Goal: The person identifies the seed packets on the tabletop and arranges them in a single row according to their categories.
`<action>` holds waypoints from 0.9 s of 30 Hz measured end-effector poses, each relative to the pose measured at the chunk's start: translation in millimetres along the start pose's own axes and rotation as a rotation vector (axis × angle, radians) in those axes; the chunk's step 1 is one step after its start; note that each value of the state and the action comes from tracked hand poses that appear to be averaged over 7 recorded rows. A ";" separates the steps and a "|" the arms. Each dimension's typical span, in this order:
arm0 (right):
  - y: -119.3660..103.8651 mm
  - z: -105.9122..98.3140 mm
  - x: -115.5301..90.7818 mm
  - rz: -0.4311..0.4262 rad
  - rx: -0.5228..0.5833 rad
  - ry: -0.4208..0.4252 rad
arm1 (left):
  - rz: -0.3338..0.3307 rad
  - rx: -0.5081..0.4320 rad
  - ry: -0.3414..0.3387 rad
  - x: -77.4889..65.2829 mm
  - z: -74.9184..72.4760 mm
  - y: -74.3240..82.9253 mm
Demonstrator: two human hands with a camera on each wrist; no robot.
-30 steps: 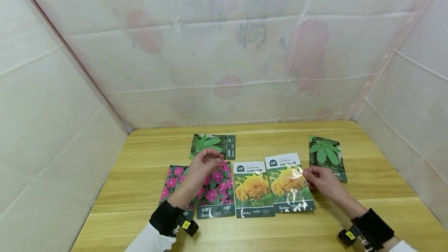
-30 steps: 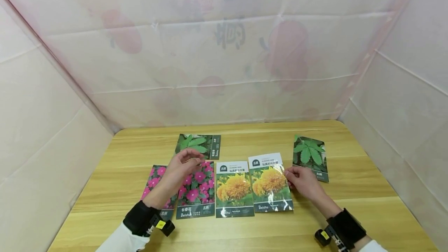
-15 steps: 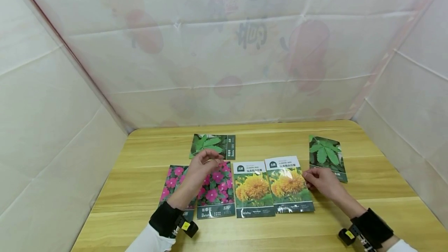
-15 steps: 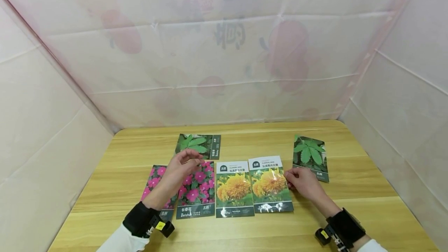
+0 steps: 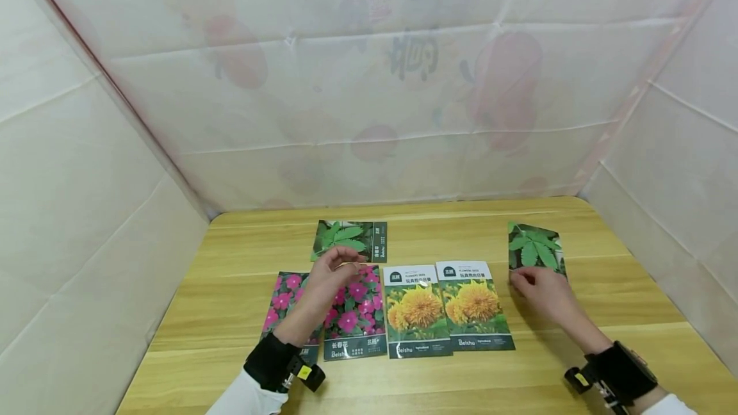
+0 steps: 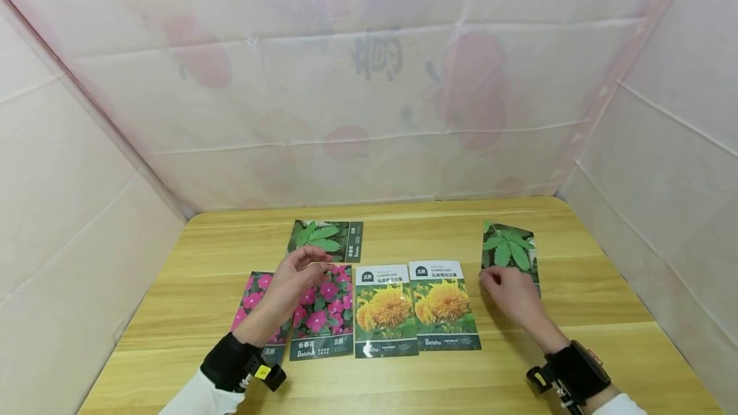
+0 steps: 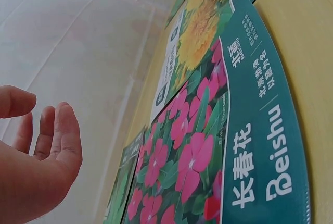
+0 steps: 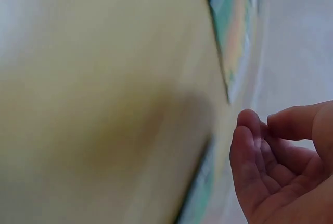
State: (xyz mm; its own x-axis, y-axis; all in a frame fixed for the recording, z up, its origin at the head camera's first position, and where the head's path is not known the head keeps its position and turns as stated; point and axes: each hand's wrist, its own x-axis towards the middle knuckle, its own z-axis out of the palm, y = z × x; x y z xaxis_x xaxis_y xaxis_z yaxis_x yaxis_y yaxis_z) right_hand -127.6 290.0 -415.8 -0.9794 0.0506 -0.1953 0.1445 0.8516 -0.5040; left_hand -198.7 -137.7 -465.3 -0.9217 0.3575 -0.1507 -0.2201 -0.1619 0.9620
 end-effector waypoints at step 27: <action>56.9 -50.2 39.4 0.003 -0.212 0.278 | -0.096 0.012 0.089 -10.9 9.2 32.8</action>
State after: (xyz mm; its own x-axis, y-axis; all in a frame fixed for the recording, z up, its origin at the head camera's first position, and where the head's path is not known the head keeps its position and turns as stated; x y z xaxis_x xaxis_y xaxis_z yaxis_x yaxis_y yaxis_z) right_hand -165.0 366.7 -409.9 -0.9842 0.1686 0.0548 0.1436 0.9392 -0.3118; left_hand -193.0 -138.4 -430.0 -0.9214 0.2874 -0.2615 -0.3053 -0.1195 0.9447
